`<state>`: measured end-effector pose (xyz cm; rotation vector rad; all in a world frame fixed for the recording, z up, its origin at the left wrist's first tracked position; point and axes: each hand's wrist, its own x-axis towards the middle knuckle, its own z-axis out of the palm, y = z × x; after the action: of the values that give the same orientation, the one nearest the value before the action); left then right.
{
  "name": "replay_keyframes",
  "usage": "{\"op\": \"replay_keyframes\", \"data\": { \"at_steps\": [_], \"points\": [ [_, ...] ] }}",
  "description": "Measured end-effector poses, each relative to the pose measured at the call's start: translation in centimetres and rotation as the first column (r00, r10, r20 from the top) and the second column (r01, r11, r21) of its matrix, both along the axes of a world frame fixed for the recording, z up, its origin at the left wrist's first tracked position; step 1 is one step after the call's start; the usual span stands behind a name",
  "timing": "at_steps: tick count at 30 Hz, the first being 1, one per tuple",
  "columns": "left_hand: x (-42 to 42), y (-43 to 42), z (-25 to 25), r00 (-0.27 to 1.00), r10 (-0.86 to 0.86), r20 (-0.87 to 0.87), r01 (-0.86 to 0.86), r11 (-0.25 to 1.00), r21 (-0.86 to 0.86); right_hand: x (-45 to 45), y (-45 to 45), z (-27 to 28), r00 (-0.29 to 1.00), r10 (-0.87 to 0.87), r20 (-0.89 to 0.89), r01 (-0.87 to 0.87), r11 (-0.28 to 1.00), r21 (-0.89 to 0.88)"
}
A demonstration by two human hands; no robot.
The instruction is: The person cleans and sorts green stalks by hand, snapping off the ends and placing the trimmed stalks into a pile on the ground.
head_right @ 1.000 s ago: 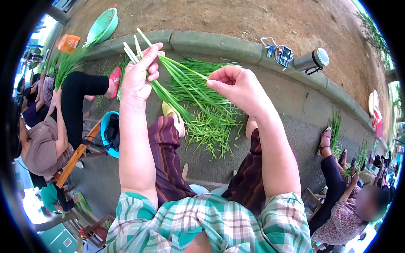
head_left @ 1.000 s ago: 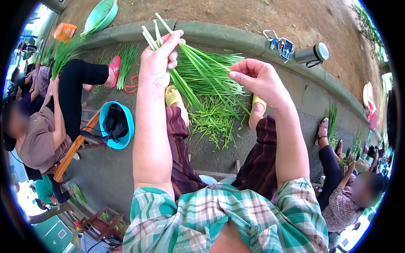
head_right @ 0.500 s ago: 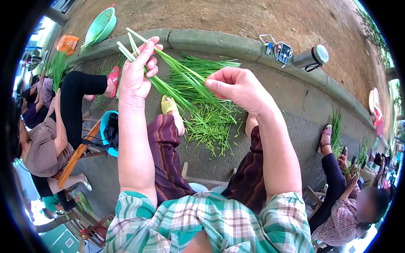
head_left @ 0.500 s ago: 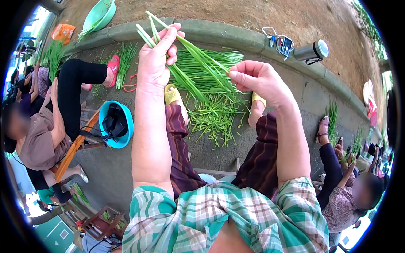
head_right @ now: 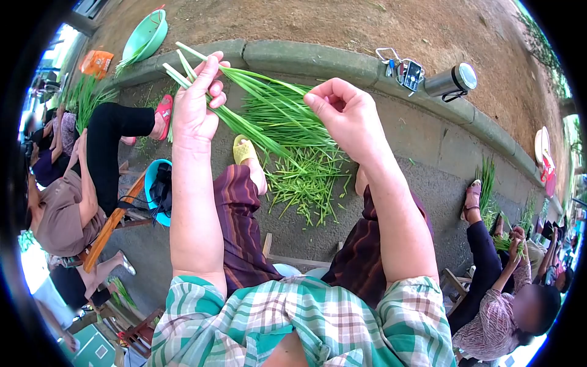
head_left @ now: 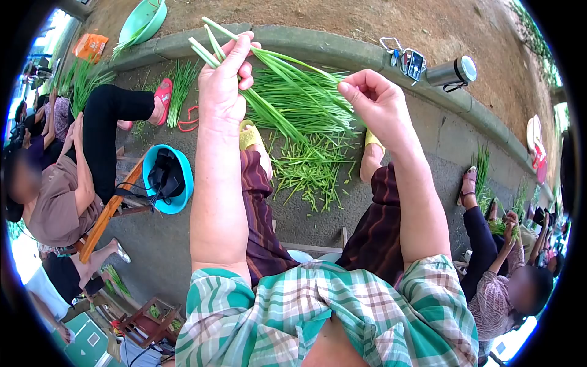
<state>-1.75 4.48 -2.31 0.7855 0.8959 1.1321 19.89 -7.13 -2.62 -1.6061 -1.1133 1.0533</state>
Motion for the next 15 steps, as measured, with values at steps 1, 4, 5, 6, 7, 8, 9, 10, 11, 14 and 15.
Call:
{"op": "replay_keyframes", "data": {
  "at_steps": [1,4,5,6,7,8,9,10,11,14,15],
  "points": [
    [0.1,0.0,0.0,1.000,0.019,0.005,-0.019,1.000,-0.014,-0.1,0.1,-0.1,1.000,-0.027,0.004,0.027,0.999,0.035],
    [0.1,0.1,0.0,0.997,0.074,0.038,-0.072,0.997,-0.038,-0.4,0.4,-0.5,0.996,-0.092,-0.017,0.093,0.990,0.102],
    [0.2,0.0,0.0,0.992,0.109,0.067,-0.106,0.993,-0.048,-0.4,0.5,-0.6,0.991,-0.128,-0.041,0.132,0.982,0.132],
    [-0.6,0.4,-0.1,0.993,0.094,0.065,-0.091,0.995,-0.041,-0.1,0.5,-0.9,0.983,-0.161,-0.087,0.173,0.973,0.155],
    [-1.3,0.8,-0.2,0.990,0.129,0.058,-0.126,0.991,-0.054,0.4,0.6,-1.1,0.972,-0.192,-0.134,0.214,0.961,0.177],
    [-1.8,1.0,-0.4,0.984,0.164,0.067,-0.160,0.985,-0.060,0.9,0.5,-1.0,0.967,-0.218,-0.132,0.240,0.955,0.177],
    [-2.2,1.1,-0.3,0.977,0.201,0.075,-0.196,0.978,-0.066,1.3,0.5,-0.9,0.954,-0.259,-0.151,0.282,0.946,0.157],
    [-2.5,1.1,-0.3,0.970,0.234,0.071,-0.230,0.971,-0.060,1.7,0.3,-0.7,0.953,-0.245,-0.176,0.270,0.953,0.136],
    [-2.7,1.1,-0.3,0.969,0.236,0.069,-0.232,0.971,-0.060,1.9,0.1,-0.4,0.952,-0.232,-0.201,0.258,0.960,0.112],
    [-3.1,1.4,-0.5,0.955,0.289,0.072,-0.284,0.956,-0.072,1.4,-0.2,0.5,0.943,-0.196,-0.269,0.228,0.969,0.091],
    [-3.0,1.4,-0.4,0.955,0.288,0.072,-0.283,0.957,-0.072,1.1,-0.3,0.8,0.939,-0.161,-0.303,0.204,0.972,0.113]
  ]
}}
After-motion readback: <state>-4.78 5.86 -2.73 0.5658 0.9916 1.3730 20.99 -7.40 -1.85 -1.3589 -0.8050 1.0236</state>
